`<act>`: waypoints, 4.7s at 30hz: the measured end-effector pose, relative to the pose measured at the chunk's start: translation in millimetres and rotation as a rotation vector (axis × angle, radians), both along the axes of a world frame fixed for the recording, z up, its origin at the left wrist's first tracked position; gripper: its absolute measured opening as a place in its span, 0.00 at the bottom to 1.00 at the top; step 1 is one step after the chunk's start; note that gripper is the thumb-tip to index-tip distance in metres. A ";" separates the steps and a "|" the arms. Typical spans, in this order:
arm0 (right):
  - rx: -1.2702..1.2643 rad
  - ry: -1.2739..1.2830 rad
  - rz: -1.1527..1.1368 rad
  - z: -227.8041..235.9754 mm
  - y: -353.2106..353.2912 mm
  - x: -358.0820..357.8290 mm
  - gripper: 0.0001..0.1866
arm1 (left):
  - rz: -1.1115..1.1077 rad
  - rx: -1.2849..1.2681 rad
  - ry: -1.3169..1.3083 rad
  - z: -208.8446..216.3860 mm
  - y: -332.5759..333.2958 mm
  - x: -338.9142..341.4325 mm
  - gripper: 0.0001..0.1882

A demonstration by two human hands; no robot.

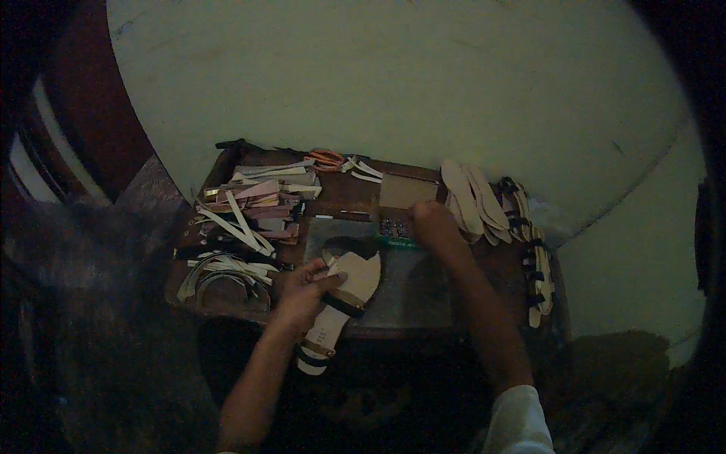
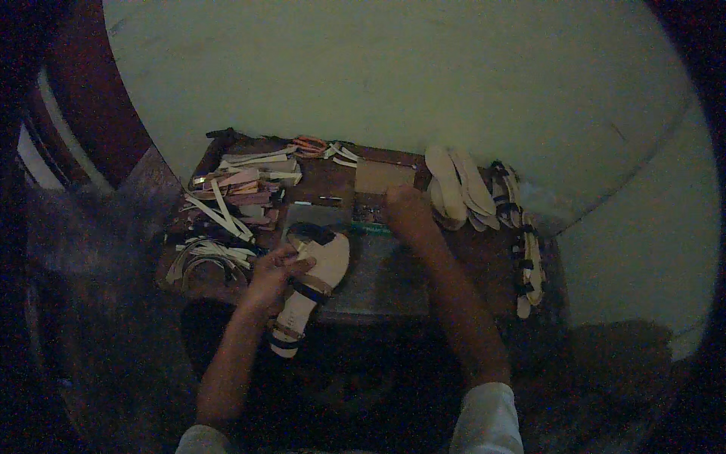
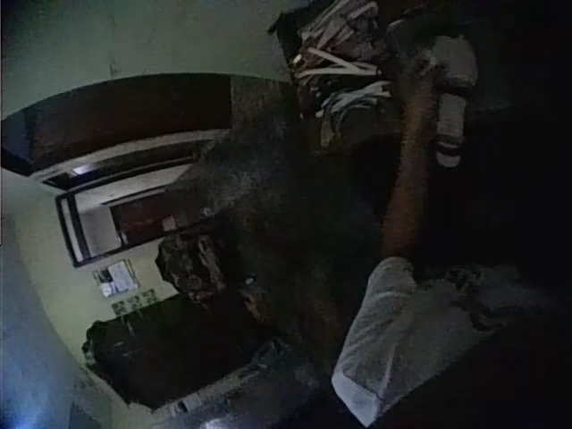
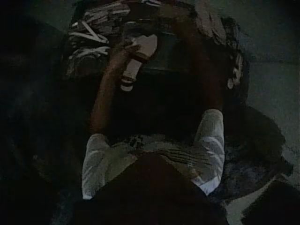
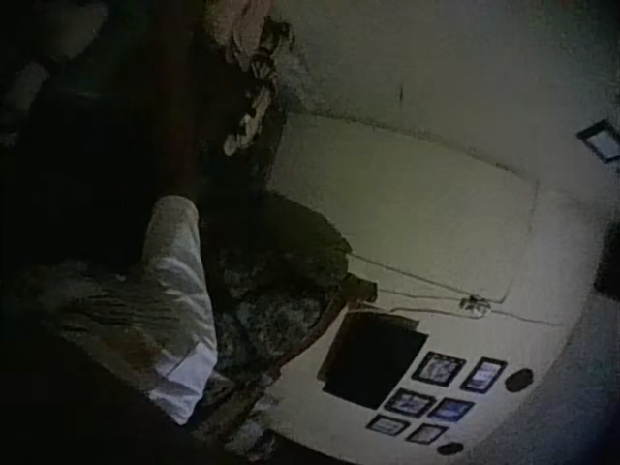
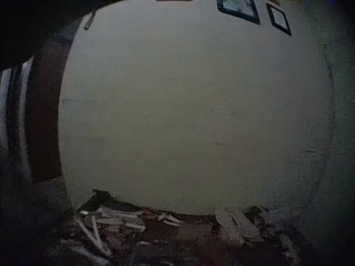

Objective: The person assembles a sandal by attaching a black strap to a beige sole using a nail and hammer. They position the strap, insert the nail, and hammer it into the sole to secure it.

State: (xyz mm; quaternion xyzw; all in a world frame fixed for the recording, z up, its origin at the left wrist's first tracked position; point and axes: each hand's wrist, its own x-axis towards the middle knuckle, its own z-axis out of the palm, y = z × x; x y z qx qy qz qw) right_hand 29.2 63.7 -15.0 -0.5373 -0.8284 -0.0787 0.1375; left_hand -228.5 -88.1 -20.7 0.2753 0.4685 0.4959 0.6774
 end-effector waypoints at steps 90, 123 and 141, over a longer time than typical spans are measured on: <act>-0.353 0.919 0.603 -12.3 -143.1 -18.8 0.16 | -0.220 0.301 0.384 -11.3 -31.7 34.8 0.10; -0.689 0.959 0.426 11.3 -148.5 -24.4 0.17 | -0.173 0.282 0.325 -3.9 -29.8 27.2 0.10; -0.693 0.965 0.319 -5.7 -149.2 -28.4 0.16 | -0.141 0.240 0.322 0.9 -32.1 30.7 0.09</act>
